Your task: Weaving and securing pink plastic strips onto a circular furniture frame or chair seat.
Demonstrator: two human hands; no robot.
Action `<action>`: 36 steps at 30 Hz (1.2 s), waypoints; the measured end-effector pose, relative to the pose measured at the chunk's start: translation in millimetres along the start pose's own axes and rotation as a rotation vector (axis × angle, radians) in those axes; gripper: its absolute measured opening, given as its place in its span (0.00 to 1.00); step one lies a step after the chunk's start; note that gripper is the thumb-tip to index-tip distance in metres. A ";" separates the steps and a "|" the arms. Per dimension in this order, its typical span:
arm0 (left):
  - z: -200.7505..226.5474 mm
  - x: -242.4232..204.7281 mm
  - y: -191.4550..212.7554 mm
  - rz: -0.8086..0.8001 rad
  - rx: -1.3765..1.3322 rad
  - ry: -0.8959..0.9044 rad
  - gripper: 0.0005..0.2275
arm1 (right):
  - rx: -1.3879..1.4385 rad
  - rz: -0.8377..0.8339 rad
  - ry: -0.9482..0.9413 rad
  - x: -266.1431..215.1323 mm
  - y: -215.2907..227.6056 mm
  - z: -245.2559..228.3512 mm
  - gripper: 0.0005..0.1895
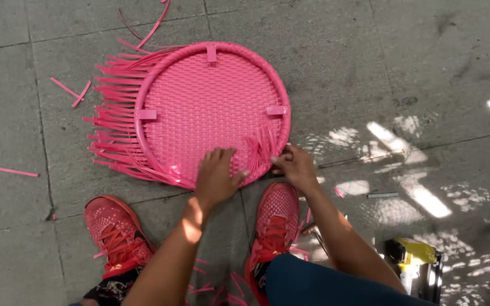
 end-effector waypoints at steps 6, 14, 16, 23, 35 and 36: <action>-53.8 -19.7 -17.0 -0.061 0.036 0.116 0.09 | -0.436 0.154 0.028 6.4 54.9 29.0 0.10; -38.0 -35.6 -34.4 -0.387 0.022 0.323 0.08 | -0.742 0.047 0.095 -35.3 -31.1 -35.7 0.25; -39.9 -35.4 -31.5 -0.482 -0.006 0.347 0.11 | -1.025 -0.029 -0.058 -43.8 -40.1 -29.9 0.37; -15.7 19.6 -16.7 -0.221 -0.011 0.100 0.11 | -0.934 0.133 0.113 -62.5 -28.9 -10.1 0.37; 26.2 74.6 -123.6 -0.596 0.360 -0.610 0.08 | -0.711 0.084 0.312 -82.0 -29.8 -12.7 0.15; 25.3 73.6 -124.1 -0.596 0.387 -0.627 0.09 | -0.710 0.082 0.452 -87.6 -33.3 -18.0 0.14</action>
Point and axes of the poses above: each hand's wrist, its own x-axis towards the middle knuckle, its own y-axis out of the back of the hand, z = x × y, the point moved 6 cm from there along x, towards the middle knuckle, and after that the axes turned 9 degrees about y, right-handed, at the moved point
